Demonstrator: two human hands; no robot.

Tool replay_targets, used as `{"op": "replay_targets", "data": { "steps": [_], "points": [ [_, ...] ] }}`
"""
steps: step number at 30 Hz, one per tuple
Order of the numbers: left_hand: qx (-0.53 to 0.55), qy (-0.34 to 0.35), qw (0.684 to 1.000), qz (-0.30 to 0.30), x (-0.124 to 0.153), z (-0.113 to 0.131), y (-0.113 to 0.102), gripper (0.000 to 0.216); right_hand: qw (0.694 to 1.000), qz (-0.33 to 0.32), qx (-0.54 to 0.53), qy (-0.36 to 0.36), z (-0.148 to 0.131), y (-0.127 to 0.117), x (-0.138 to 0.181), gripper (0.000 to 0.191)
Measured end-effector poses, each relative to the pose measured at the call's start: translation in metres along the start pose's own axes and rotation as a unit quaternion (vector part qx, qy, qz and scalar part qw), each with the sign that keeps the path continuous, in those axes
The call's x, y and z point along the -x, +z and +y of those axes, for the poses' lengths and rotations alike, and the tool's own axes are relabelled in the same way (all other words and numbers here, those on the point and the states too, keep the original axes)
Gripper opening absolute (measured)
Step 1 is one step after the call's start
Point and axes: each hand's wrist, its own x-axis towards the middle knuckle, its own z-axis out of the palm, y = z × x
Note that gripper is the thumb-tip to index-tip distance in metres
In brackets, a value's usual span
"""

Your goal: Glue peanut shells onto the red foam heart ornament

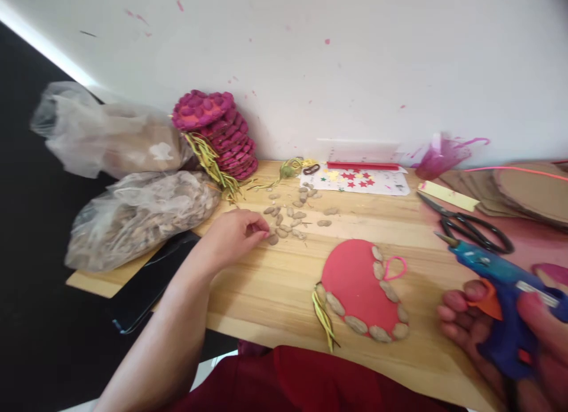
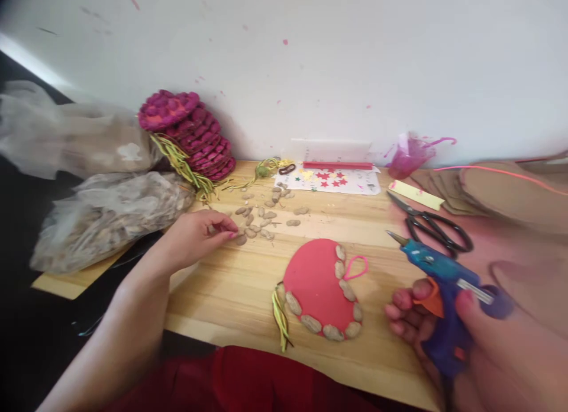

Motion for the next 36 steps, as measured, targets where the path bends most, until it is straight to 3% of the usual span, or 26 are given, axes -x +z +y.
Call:
{"op": "replay_targets", "data": {
  "steps": [2,6,15,23,36],
  "points": [
    [-0.008,0.002,1.0,-0.01,0.0,-0.001,0.002,0.015,0.999,0.041,0.026,-0.009,-0.007,0.02,0.02,0.047],
    [-0.04,-0.006,0.999,-0.011,-0.001,-0.002,0.004,0.017,0.998,-0.055,-0.005,0.027,-0.012,0.037,0.035,0.035],
    [-0.09,0.003,0.996,-0.001,-0.003,0.01,0.0,0.013,0.991,-0.128,-0.031,0.025,-0.012,0.034,0.037,0.027],
    [-0.078,-0.001,0.997,0.021,0.011,0.016,-0.007,0.021,0.99,-0.135,-0.034,0.014,-0.012,0.035,0.038,0.027],
    [-0.024,0.011,0.999,-0.039,0.028,0.07,0.018,0.011,0.993,-0.116,-0.017,0.021,-0.008,0.031,0.032,0.032]
  ]
}}
